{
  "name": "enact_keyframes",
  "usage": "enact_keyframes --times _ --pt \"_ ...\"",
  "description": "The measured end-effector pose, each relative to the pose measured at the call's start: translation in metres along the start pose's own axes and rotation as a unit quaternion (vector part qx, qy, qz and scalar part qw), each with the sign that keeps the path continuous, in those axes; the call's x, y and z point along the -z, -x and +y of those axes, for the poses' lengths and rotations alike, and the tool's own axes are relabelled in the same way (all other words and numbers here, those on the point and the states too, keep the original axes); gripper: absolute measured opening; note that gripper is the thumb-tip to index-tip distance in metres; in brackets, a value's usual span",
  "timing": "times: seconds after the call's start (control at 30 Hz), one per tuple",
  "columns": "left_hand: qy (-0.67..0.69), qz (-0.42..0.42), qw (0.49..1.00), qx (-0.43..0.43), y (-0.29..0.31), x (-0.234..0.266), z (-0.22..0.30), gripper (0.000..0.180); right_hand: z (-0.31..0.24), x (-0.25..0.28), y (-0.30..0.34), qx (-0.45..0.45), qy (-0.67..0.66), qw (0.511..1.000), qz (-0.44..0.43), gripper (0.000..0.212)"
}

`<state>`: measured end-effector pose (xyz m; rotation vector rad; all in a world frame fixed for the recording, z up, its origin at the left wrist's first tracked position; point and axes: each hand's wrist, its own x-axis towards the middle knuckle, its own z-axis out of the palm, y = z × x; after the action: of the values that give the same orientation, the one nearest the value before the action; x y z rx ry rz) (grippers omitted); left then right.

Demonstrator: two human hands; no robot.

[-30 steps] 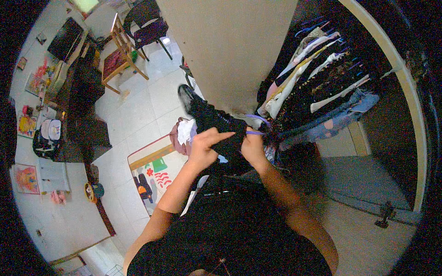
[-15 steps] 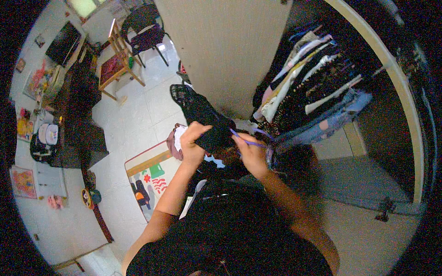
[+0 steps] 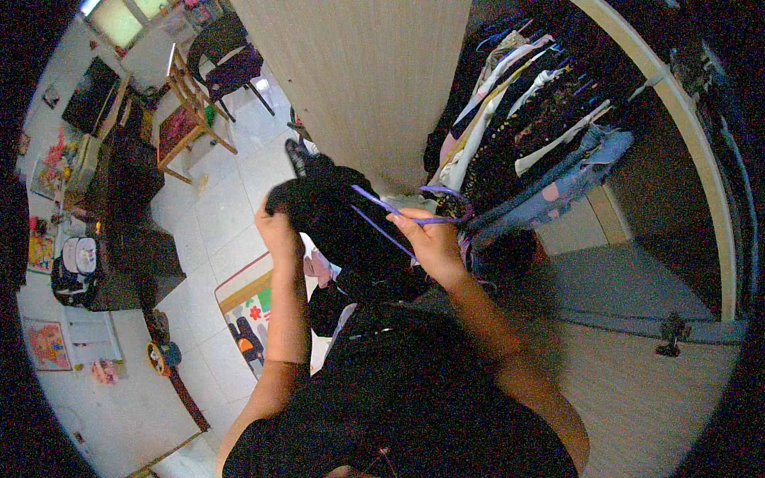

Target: The person hangs clothing including shirts and jeans by picking them up from a pile and placing them onto plastic hangers before hanging them in a closet.

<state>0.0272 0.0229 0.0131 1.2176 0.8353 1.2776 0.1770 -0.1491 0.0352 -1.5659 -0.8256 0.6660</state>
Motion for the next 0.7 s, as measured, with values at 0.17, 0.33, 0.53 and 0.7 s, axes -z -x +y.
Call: enact_keyframes --times 0.17,0.33,0.53,0.7 --pt "0.041 0.013 0.998 0.048 -0.023 0.006 0.004 0.022 -0.016 0.023 -0.004 -0.055 0.145 0.974 -0.164 0.021" --pt "0.118 0.022 0.987 0.106 -0.035 0.012 -0.003 0.02 -0.018 0.07 0.013 -0.058 0.359 0.903 -0.23 0.023" --pt "0.06 -0.016 0.991 0.121 -0.028 0.009 -0.003 0.02 -0.03 0.046 0.015 -0.026 0.183 0.97 -0.159 0.023" --pt "-0.136 -0.172 0.976 -0.012 0.006 -0.011 0.015 0.024 0.02 -0.025 -0.01 0.032 0.164 0.983 -0.077 0.019"
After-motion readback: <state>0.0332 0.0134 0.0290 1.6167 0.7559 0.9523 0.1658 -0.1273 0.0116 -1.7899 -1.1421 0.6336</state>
